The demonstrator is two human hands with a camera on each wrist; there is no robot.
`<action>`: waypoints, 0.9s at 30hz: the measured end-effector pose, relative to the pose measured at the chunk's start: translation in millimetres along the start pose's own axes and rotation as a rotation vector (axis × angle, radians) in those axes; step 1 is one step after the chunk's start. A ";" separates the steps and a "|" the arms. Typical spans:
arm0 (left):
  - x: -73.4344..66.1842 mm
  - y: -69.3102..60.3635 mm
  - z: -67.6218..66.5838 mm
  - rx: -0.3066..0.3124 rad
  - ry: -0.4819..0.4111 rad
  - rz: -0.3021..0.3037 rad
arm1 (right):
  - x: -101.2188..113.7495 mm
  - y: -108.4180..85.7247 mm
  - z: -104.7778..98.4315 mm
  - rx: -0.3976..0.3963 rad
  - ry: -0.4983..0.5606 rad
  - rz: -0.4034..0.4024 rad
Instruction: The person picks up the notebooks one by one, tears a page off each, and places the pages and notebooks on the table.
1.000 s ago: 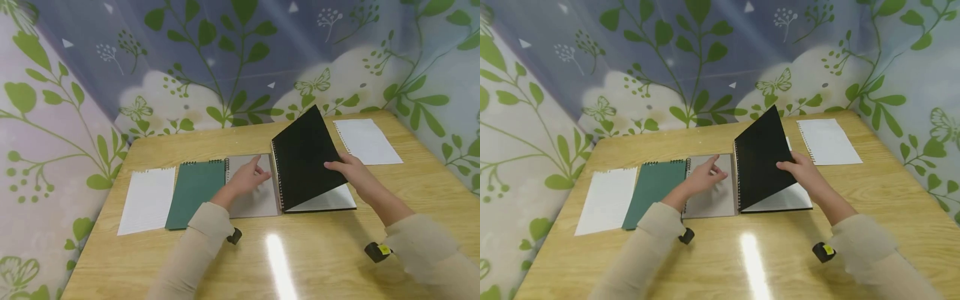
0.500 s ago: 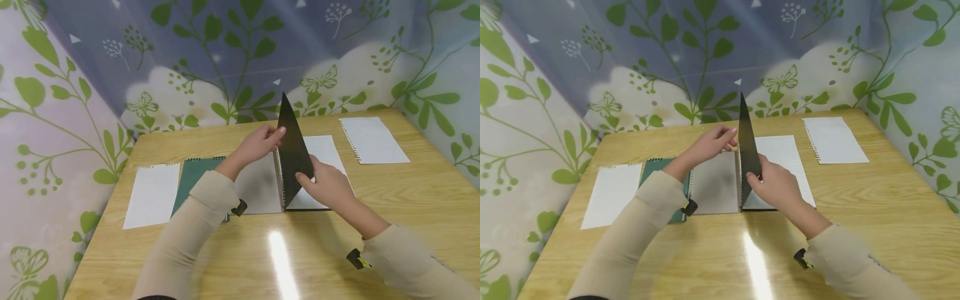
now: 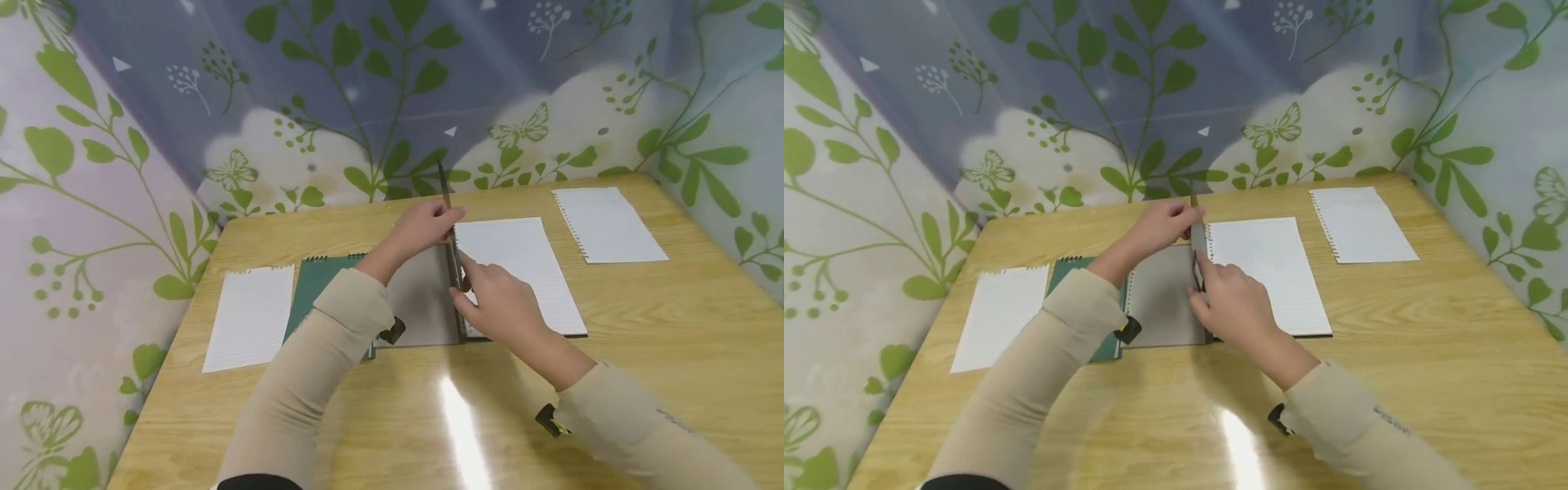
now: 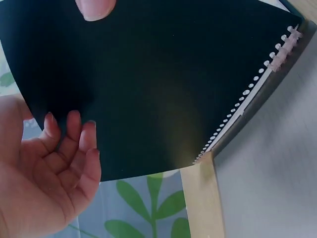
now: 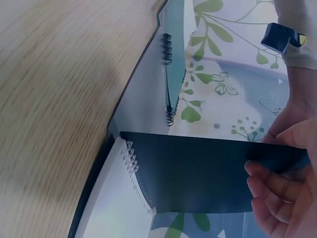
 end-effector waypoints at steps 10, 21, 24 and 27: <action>10.6 -8.0 -12.5 -0.109 0.119 0.026 | -53.6 2.7 11.1 0.067 0.183 0.201; 36.9 -27.3 -34.5 -0.143 0.180 -0.071 | -192.2 -4.3 39.3 0.429 0.017 0.491; 51.6 -34.3 -37.1 -0.123 0.253 -0.129 | -211.0 -11.5 45.8 0.469 0.032 0.526; 69.9 -38.0 -38.1 -0.092 0.292 -0.194 | -221.0 -13.4 47.5 0.436 0.065 0.573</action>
Point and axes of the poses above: each hand's wrist, its own y-axis towards the middle knuckle, its own z-axis out of the palm, x = y × z, the point moved 8 cm from there along y, towards the middle knuckle, and after that the axes turned 5 degrees about y, right-handed, at the moved point
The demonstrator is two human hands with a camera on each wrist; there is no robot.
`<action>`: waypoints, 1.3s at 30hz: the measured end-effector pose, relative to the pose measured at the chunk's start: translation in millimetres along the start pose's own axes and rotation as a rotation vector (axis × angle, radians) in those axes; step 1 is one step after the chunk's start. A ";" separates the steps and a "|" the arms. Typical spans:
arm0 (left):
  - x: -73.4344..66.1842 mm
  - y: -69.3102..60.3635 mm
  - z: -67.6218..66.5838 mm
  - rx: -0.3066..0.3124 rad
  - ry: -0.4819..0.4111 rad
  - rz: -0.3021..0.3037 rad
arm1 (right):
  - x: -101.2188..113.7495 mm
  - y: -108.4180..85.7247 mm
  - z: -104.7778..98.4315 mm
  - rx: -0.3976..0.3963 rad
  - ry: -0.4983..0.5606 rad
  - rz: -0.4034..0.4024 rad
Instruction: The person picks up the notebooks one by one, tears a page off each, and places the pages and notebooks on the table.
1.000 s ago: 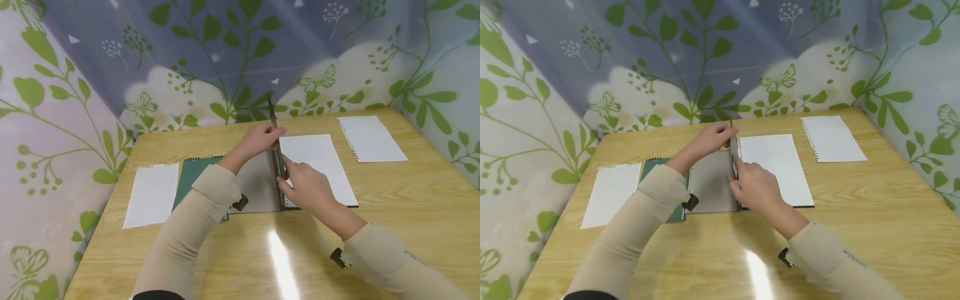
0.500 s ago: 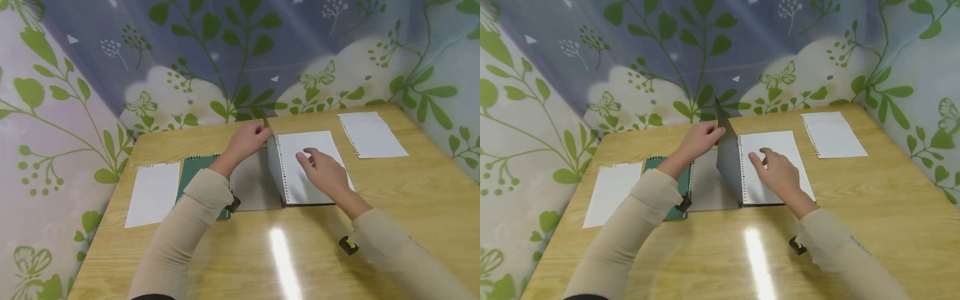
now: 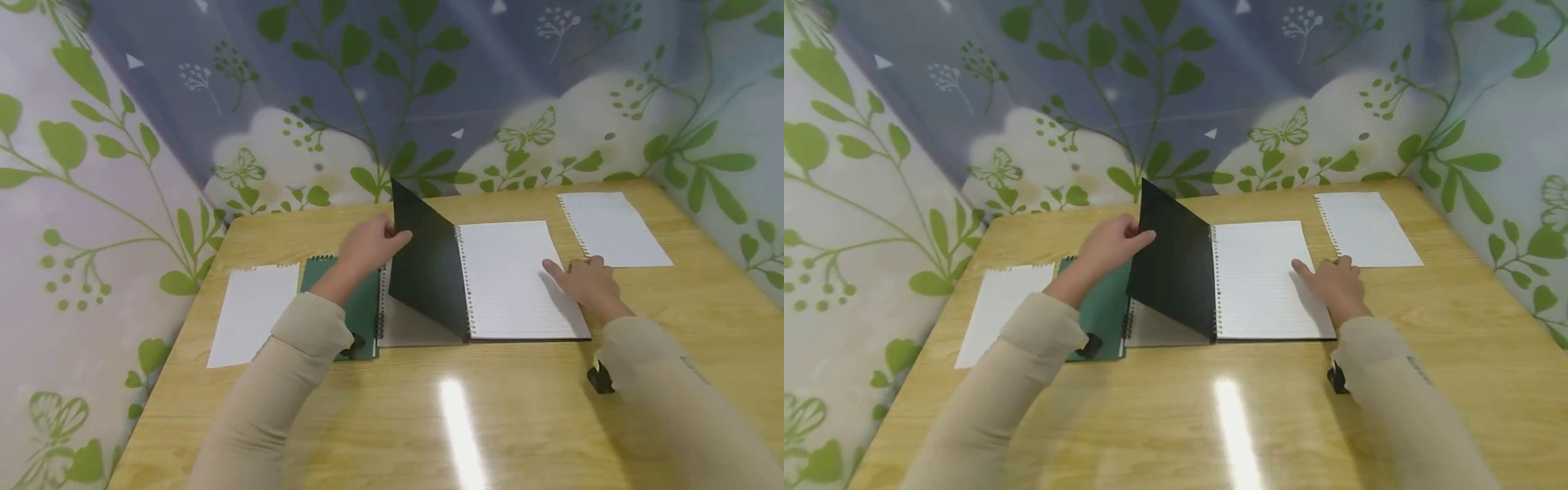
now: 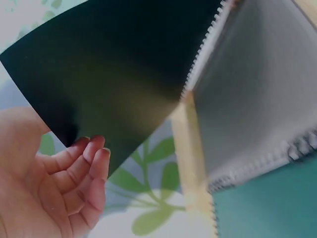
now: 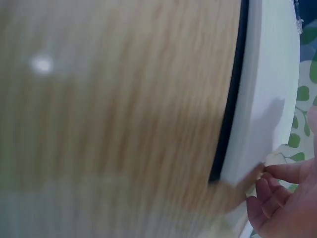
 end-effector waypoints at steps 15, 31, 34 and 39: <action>84.0 -0.7 59.0 0.169 0.197 -0.254 | 16.7 6.4 10.3 -0.102 -0.001 0.052; 97.4 -4.3 76.6 0.216 0.209 -0.333 | 26.5 4.2 2.1 -0.209 -0.024 0.042; 98.4 -5.5 77.4 0.216 0.205 -0.324 | 27.8 4.1 2.3 -0.240 -0.029 0.027; 98.7 -7.6 77.3 0.215 0.277 -0.325 | 30.8 2.5 -0.5 -0.324 -0.087 -0.031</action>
Point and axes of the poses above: each hand's wrist, its own y-axis towards the middle knuckle, its own z-axis out of the palm, x = y × z, the point moved 8 cm from there along y, towards the middle knuckle, and after that the axes turned 5 degrees about y, right-handed, at the moved point
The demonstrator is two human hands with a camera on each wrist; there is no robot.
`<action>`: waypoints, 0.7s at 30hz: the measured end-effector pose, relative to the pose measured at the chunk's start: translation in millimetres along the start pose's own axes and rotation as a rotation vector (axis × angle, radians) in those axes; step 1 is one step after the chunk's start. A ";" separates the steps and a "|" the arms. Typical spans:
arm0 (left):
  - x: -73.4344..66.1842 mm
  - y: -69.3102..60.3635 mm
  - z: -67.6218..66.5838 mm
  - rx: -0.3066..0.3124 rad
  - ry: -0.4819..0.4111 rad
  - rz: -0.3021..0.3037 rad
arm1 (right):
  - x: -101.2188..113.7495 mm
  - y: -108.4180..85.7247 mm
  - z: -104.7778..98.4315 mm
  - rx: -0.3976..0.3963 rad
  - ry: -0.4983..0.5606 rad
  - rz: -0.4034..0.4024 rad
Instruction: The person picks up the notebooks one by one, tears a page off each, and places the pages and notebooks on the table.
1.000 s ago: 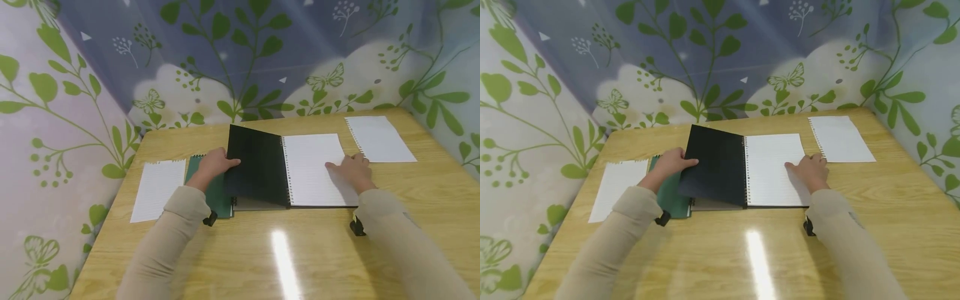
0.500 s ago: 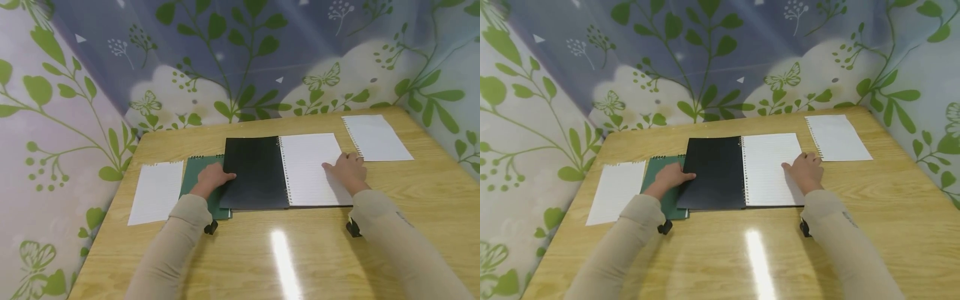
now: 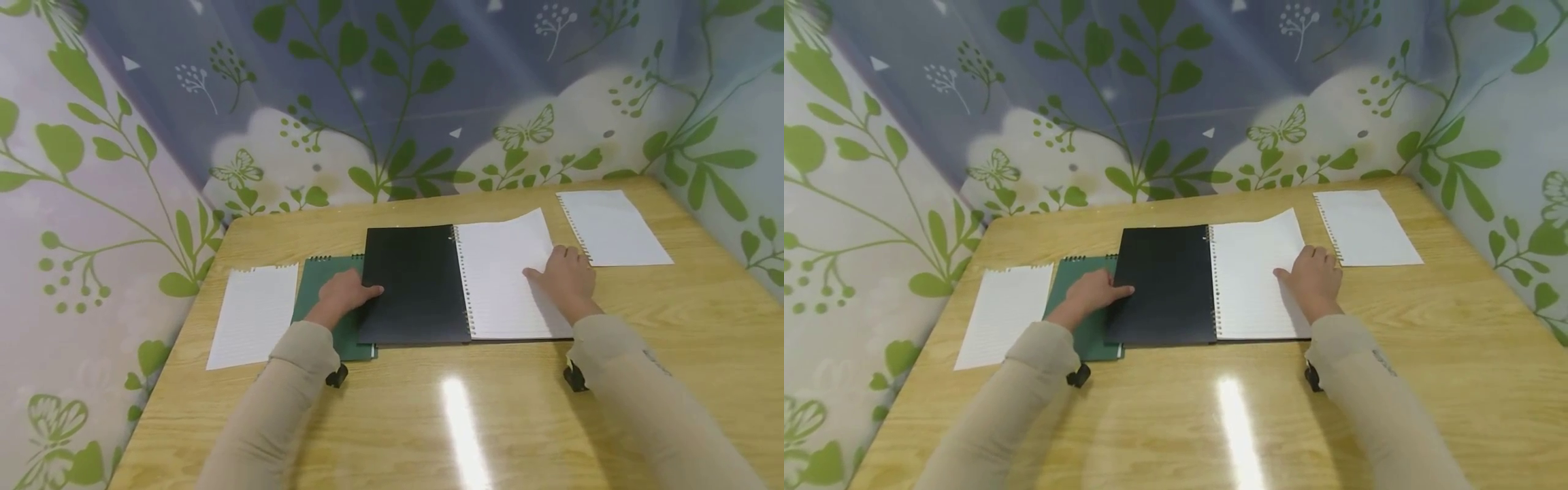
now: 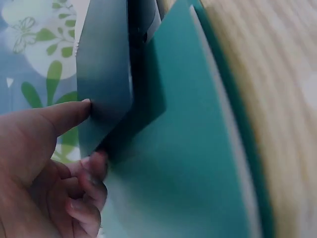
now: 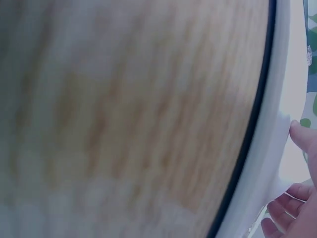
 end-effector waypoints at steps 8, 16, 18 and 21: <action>-60.6 -1.0 -11.5 -0.177 0.221 0.188 | -4.2 -0.8 6.7 -0.009 0.082 -0.011; -125.5 6.1 26.7 0.035 0.087 0.466 | 4.0 0.4 20.6 0.046 0.103 -0.022; -126.4 11.8 31.9 0.038 0.138 0.425 | 7.4 2.0 22.1 0.063 0.108 -0.034; -125.0 18.3 35.6 0.043 0.205 0.368 | 9.9 5.1 18.0 0.058 0.140 -0.033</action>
Point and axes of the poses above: each hand's wrist, its own y-axis towards the middle knuckle, its own z-axis out of the palm, x = y × z, the point moved 8 cm from there along y, towards the middle knuckle, and after that the axes turned 5 degrees about y, right-handed, at the moved point
